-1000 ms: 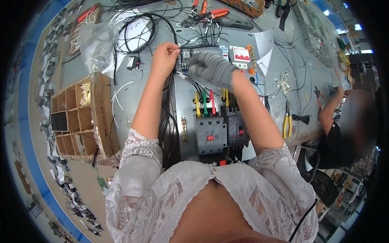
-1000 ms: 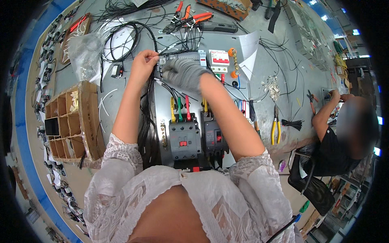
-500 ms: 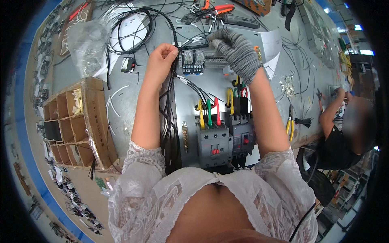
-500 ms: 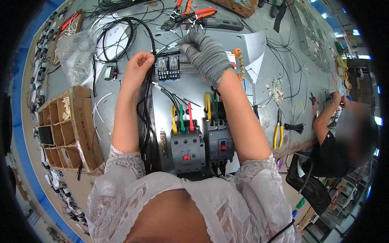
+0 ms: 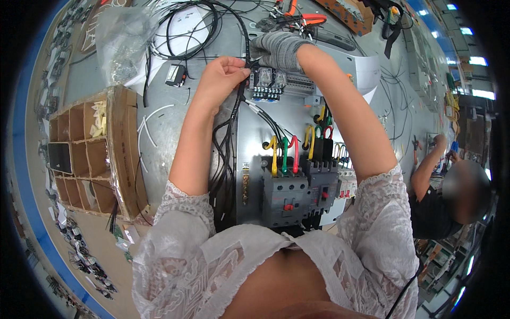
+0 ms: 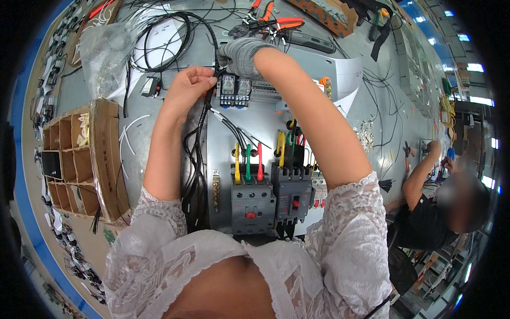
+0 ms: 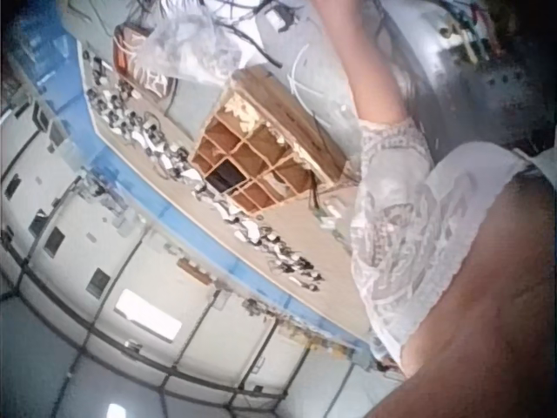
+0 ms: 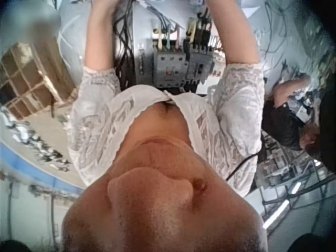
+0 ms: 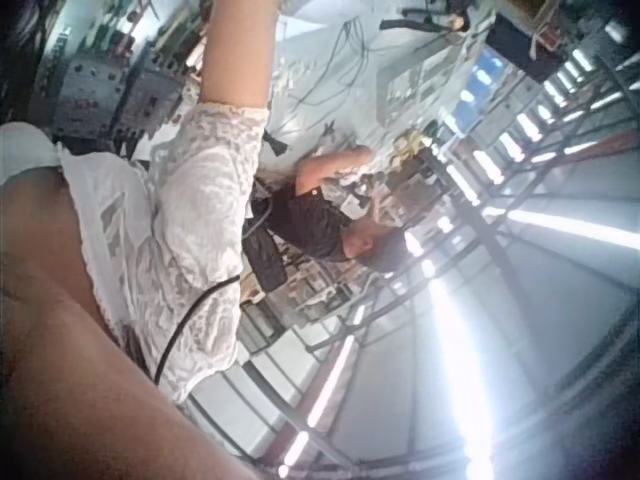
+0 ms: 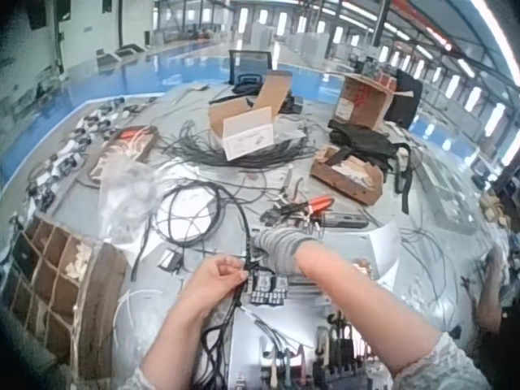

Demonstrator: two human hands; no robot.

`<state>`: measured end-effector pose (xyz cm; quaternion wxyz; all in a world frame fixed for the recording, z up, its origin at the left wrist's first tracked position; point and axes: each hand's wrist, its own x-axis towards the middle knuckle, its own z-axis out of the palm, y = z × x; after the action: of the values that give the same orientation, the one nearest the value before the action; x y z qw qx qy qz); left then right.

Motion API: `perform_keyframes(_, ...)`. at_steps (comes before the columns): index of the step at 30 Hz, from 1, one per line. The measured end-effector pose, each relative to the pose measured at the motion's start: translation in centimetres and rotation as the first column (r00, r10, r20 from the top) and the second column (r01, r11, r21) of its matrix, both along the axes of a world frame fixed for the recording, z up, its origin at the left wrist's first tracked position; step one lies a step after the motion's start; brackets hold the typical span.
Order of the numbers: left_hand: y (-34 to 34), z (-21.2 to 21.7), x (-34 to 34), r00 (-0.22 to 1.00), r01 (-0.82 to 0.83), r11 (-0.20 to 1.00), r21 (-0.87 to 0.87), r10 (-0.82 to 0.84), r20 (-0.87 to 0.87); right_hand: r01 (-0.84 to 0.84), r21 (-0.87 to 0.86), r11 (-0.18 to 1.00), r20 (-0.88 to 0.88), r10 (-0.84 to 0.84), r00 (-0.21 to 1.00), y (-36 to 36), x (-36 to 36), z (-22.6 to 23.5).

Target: The person strips black wires with pliers and inserts them into terminal blocks on an electrical panel. They repeatedly cut, strip, and connect wires to various terminals while organizing the wiring on the workbench.

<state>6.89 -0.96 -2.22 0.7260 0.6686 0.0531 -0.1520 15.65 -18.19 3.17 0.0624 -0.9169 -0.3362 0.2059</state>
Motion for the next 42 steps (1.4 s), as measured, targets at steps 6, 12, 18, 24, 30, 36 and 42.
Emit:
perform_keyframes(6, -0.5, -0.3, -0.2, 0.998, -0.068, 0.996, 0.062, 0.068, 0.011, -0.015, 0.06, 0.998, -0.059, 0.019, 0.998, 0.8, 0.3, 1.1)
perform_keyframes(12, -1.3, 0.4, -0.1, 0.996, -0.029, 0.973, 0.23, 0.008, 0.091, -0.045, 0.09, 0.995, 0.035, 0.042, 0.999, -0.7, 0.6, -0.8)
perform_keyframes(18, 0.8, -1.8, 0.6, 1.0, 0.019, 0.997, 0.073, -0.019, -0.005, -0.104, 0.205, 0.973, 0.069, 0.092, 0.993, 1.1, 0.9, -2.5)
perform_keyframes(24, 0.2, -0.6, 1.6, 0.988, 0.14, 0.983, 0.116, -0.132, -0.077, -0.077, 0.22, 0.972, 0.181, 0.037, 0.983, 1.0, -2.5, -0.7)
perform_keyframes(30, 0.9, -0.9, 3.3, 0.959, 0.271, 0.887, 0.373, -0.216, -0.182, -0.006, 0.283, 0.959, 0.361, -0.101, 0.927, -2.6, -10.4, 5.9)
perform_keyframes(36, 1.7, 0.3, 2.4, 0.974, 0.212, 0.891, 0.4, -0.16, -0.162, 0.591, 0.586, 0.554, 0.188, -0.802, 0.567, -23.9, -18.8, 7.5)
perform_keyframes(42, 0.8, -0.2, 3.8, 0.954, 0.295, 0.822, 0.487, -0.224, -0.201, 0.984, 0.162, -0.068, 0.18, -0.979, -0.098, -47.2, -34.7, -0.6)
